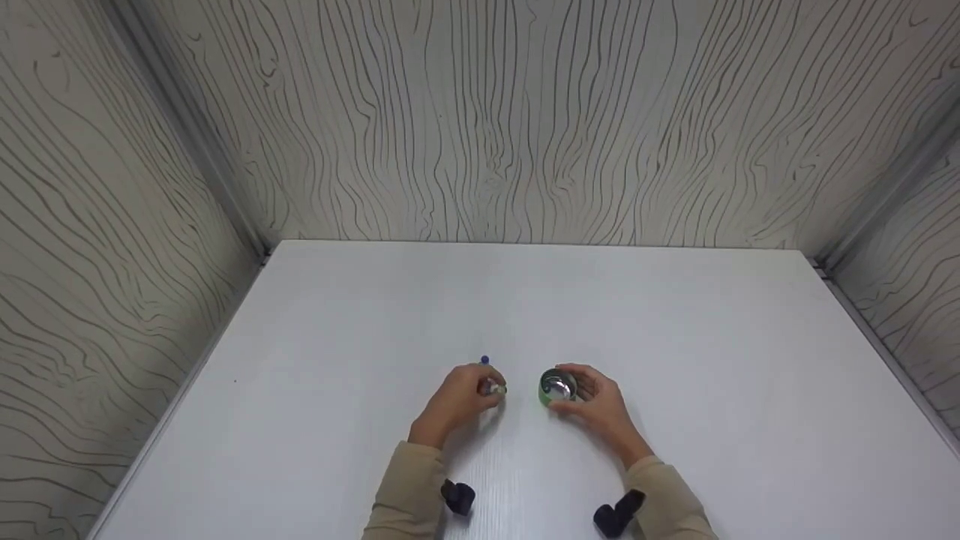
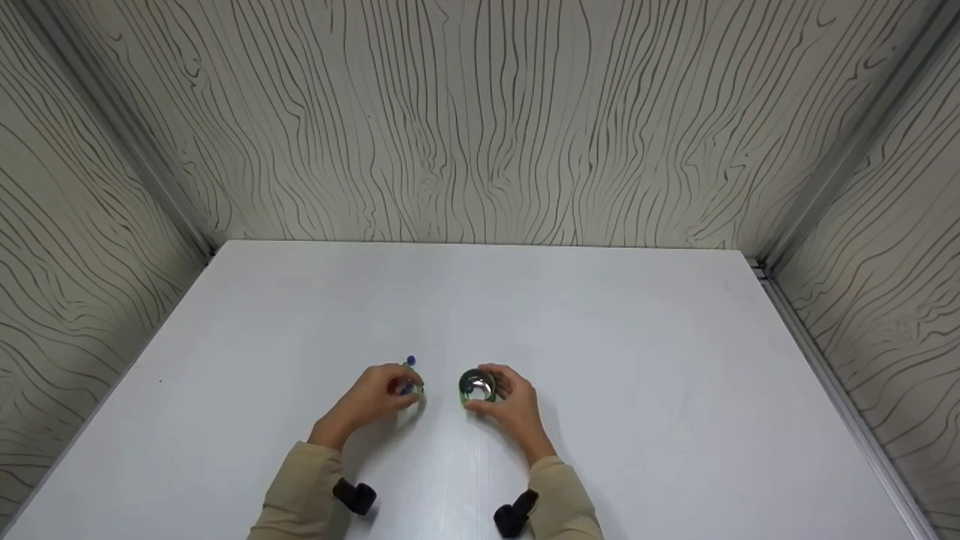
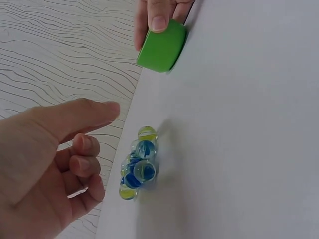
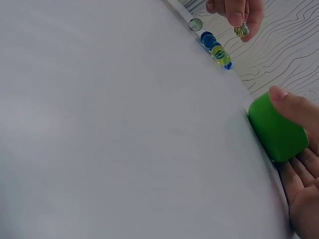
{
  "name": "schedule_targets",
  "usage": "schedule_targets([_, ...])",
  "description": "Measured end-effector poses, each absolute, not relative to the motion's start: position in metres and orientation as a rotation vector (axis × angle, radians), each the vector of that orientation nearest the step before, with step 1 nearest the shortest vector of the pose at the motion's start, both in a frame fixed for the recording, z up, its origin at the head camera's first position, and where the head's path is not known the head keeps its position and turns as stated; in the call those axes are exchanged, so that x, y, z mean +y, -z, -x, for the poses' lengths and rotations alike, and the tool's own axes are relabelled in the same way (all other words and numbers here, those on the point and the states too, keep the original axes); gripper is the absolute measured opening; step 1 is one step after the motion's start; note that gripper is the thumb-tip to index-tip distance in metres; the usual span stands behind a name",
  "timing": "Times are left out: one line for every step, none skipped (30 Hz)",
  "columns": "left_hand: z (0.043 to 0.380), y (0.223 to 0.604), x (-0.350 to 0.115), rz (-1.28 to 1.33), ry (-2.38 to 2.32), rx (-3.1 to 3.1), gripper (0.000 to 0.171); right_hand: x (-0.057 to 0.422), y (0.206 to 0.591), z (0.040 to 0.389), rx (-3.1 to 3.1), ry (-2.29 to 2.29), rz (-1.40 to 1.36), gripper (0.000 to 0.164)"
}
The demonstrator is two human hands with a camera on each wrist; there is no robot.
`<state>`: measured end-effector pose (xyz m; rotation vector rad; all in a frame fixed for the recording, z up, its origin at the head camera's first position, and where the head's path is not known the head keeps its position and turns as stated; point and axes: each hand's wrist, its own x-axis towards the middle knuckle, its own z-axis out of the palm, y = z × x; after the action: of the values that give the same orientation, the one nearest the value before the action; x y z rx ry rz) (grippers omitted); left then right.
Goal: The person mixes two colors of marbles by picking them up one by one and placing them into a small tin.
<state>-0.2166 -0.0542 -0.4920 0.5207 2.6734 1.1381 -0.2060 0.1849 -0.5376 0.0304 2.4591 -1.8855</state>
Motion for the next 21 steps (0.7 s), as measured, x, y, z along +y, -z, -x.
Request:
schedule_targets([0.217,0.492,-0.053,-0.522,-1.130,2.673,0.017,0.185,0.537,0.206,2.452,1.891,-0.039,0.060])
schedule_targets([0.217,0.492,-0.051,-0.524,-1.121,2.674,0.017,0.185,0.537,0.205,2.455,1.891,-0.037,0.060])
schedule_targets([0.218,0.491,-0.049,-0.528,-1.119,2.673,0.017,0.184,0.537,0.205,2.456,1.893,-0.036,0.060])
schedule_targets([0.218,0.491,-0.048,-0.534,-1.114,2.672,0.018,0.184,0.537,0.205,2.460,1.894,-0.034,0.060])
schedule_targets([0.218,0.491,-0.046,-0.539,-1.105,2.673,0.018,0.185,0.538,0.205,2.464,1.895,-0.032,0.060])
schedule_targets([0.218,0.490,-0.045,-0.549,-1.100,2.677,0.018,0.185,0.538,0.205,2.469,1.895,-0.027,0.060])
schedule_targets([0.219,0.490,-0.043,-0.557,-1.095,2.678,0.018,0.185,0.539,0.205,2.465,1.900,-0.033,0.060])
schedule_targets([0.219,0.489,-0.042,-0.567,-1.091,2.679,0.018,0.185,0.539,0.205,2.476,1.894,-0.024,0.059])
schedule_targets([0.219,0.489,-0.040,-0.579,-1.084,2.681,0.018,0.185,0.540,0.205,2.478,1.894,-0.027,0.059])
schedule_targets([0.219,0.489,-0.039,-0.593,-1.078,2.684,0.018,0.185,0.540,0.205,2.481,1.892,-0.023,0.059])
schedule_targets([0.219,0.488,-0.038,-0.604,-1.071,2.687,0.018,0.185,0.540,0.205,2.479,1.892,-0.024,0.060])
schedule_targets([0.219,0.488,-0.037,-0.617,-1.067,2.690,0.018,0.185,0.540,0.205,2.477,1.892,-0.023,0.060])
schedule_targets([0.219,0.488,-0.035,-0.625,-1.060,2.692,0.018,0.185,0.540,0.205,2.475,1.893,-0.022,0.060])
schedule_targets([0.219,0.487,-0.034,-0.633,-1.053,2.696,0.018,0.185,0.539,0.205,2.473,1.892,-0.019,0.060])
schedule_targets([0.219,0.486,-0.033,-0.646,-1.047,2.703,0.018,0.185,0.539,0.205,2.464,1.897,-0.018,0.060])
schedule_targets([0.219,0.486,-0.032,-0.655,-1.042,2.710,0.018,0.185,0.539,0.205,2.457,1.899,-0.013,0.061])
schedule_targets([0.219,0.485,-0.030,-0.659,-1.034,2.717,0.018,0.186,0.539,0.205,2.453,1.898,-0.011,0.061])
schedule_targets([0.219,0.484,-0.029,-0.664,-1.028,2.725,0.018,0.186,0.539,0.205,2.450,1.898,-0.005,0.061])
schedule_targets([0.219,0.484,-0.028,-0.666,-1.019,2.734,0.018,0.186,0.539,0.205,2.450,1.895,0.002,0.060])
schedule_targets([0.219,0.483,-0.026,-0.666,-1.011,2.740,0.018,0.187,0.539,0.205,2.449,1.894,0.006,0.060])
schedule_targets([0.219,0.483,-0.024,-0.668,-1.000,2.750,0.018,0.187,0.539,0.205,2.446,1.894,0.008,0.060])
